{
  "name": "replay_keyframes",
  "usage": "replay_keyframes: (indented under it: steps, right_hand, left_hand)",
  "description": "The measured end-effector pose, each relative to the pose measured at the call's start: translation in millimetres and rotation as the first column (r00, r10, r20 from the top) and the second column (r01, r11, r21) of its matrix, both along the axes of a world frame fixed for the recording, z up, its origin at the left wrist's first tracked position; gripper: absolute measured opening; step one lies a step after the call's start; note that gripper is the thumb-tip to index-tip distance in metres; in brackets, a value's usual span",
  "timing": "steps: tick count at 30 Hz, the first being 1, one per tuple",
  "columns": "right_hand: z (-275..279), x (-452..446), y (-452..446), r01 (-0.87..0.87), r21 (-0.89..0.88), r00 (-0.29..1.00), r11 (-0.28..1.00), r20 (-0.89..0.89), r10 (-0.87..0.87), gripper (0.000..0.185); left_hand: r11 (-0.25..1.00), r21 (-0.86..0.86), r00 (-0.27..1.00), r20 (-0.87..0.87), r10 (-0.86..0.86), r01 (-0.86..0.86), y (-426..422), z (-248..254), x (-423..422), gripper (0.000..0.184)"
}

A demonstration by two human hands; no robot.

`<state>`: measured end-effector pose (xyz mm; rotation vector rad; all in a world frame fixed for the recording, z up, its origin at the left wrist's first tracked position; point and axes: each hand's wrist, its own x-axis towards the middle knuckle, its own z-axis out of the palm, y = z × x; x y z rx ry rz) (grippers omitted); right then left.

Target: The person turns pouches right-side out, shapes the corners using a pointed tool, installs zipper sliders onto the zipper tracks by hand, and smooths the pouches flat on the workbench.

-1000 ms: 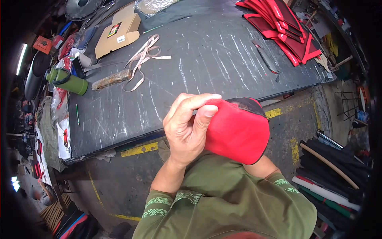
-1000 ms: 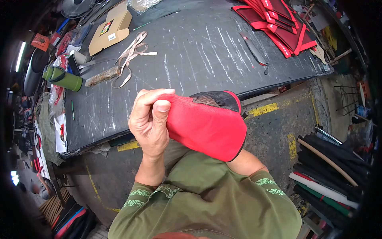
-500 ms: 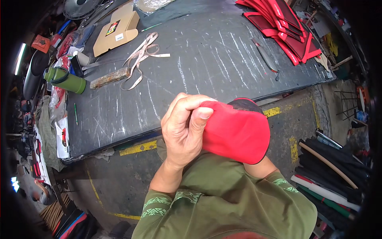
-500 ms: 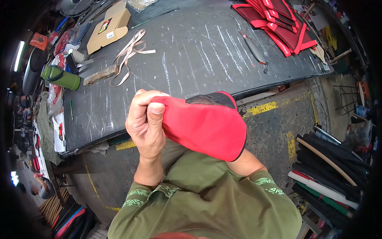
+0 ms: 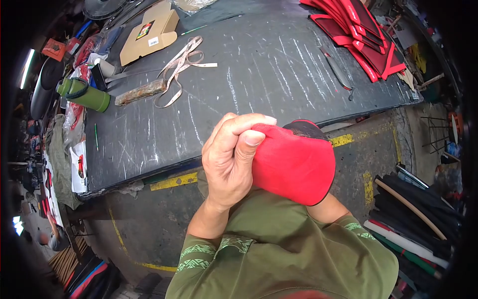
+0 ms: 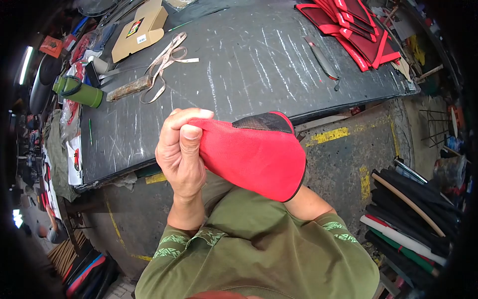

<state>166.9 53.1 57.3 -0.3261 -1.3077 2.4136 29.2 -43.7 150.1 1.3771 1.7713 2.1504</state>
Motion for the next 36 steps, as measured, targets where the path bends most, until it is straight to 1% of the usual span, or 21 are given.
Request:
replay_keyframes:
  steps: [1, 3, 4, 5, 6, 8, 9, 10, 11, 12, 15, 18, 23, 27, 30, 35, 36]
  right_hand:
    - [0.8, -0.5, -0.3, -0.001, 0.001, 1.0, 1.0, 0.0, 0.001, 0.04]
    - [7.7, -1.5, -2.2, -0.052, 0.211, 0.998, 0.976, 0.039, 0.044, 0.036]
    - [12.6, -2.3, -2.8, -0.079, 0.313, 0.996, 0.946, 0.062, 0.062, 0.034]
    - [20.1, -4.0, -4.6, -0.078, 0.311, 0.996, 0.947, 0.065, 0.06, 0.034]
    - [31.3, -8.2, -5.5, -0.117, 0.439, 0.991, 0.891, 0.106, 0.078, 0.034]
    - [55.0, -16.5, -2.9, -0.202, 0.664, 0.977, 0.72, 0.189, 0.1, 0.033]
    - [66.0, -16.7, -1.3, -0.204, 0.662, 0.977, 0.721, 0.188, 0.103, 0.033]
    - [77.5, -17.5, 1.6, -0.155, 0.786, 0.985, 0.599, 0.167, 0.036, 0.028]
    - [83.8, -18.1, 2.5, -0.129, 0.849, 0.988, 0.512, 0.153, -0.005, 0.029]
    - [85.9, -17.6, 1.8, -0.116, 0.877, 0.989, 0.467, 0.144, -0.024, 0.029]
    - [85.7, -17.6, -0.9, -0.126, 0.891, 0.989, 0.436, 0.147, -0.016, 0.03]
    - [82.6, -16.3, -3.6, -0.139, 0.894, 0.987, 0.425, 0.159, -0.013, 0.031]
    - [79.4, -15.1, -5.8, -0.151, 0.892, 0.985, 0.425, 0.171, -0.008, 0.033]
    - [78.0, -15.3, -6.5, -0.147, 0.894, 0.986, 0.423, 0.169, -0.013, 0.035]
    - [76.4, -15.7, -6.5, -0.145, 0.895, 0.986, 0.422, 0.166, -0.014, 0.036]
    - [73.6, -16.8, -8.8, -0.14, 0.897, 0.986, 0.419, 0.165, -0.023, 0.038]
    - [72.6, -17.4, -9.1, -0.142, 0.896, 0.986, 0.421, 0.167, -0.023, 0.038]
  left_hand:
    - [1.0, -0.001, 1.0, 0.01, -0.007, 0.007, -0.5, 0.6, -0.4, 0.019]
    - [1.0, 0.0, 1.0, 0.024, -0.013, 0.013, -1.6, 2.7, -1.1, 0.019]
    - [1.0, -0.003, 1.0, -0.029, -0.01, 0.01, -1.8, 5.3, -2.6, 0.018]
    - [1.0, -0.009, 0.997, -0.08, -0.01, 0.009, -2.7, 7.8, -3.2, 0.018]
    - [1.0, -0.015, 0.991, -0.132, -0.011, 0.009, -3.0, 9.6, -3.2, 0.017]
    - [0.999, -0.032, 0.993, -0.121, -0.009, 0.005, -5.5, 11.4, -0.7, 0.019]
    - [0.999, -0.053, 0.994, -0.109, -0.007, 0.001, -8.4, 12.2, 1.5, 0.02]
    - [0.997, -0.072, 0.995, -0.101, -0.005, -0.002, -9.4, 12.7, 1.7, 0.022]
    - [0.997, -0.075, 0.995, -0.101, -0.006, -0.002, -10.1, 12.2, 2.1, 0.022]
    - [0.997, -0.073, 0.994, -0.11, 0.001, -0.009, -10.9, 10.9, 3.1, 0.022]
    - [0.998, -0.065, 0.991, -0.13, 0.015, -0.024, -10.8, 5.2, 4.0, 0.022]
    - [0.999, 0.032, 0.989, -0.145, 0.04, -0.036, -8.6, -4.6, 3.5, 0.018]
    - [0.997, 0.07, 0.995, -0.1, 0.017, -0.01, -11.8, -2.3, 4.7, 0.019]
    - [0.996, 0.065, 0.998, -0.008, -0.054, 0.055, -13.6, 1.2, 3.3, 0.021]
    - [0.998, 0.03, 0.999, -0.009, -0.054, 0.054, -13.3, 1.4, 5.2, 0.022]
    - [0.996, 0.052, 0.996, -0.058, -0.067, 0.07, -9.0, -3.7, 6.8, 0.019]
    - [0.998, 0.055, 0.997, -0.075, -0.021, 0.025, -6.8, -6.9, 7.9, 0.018]
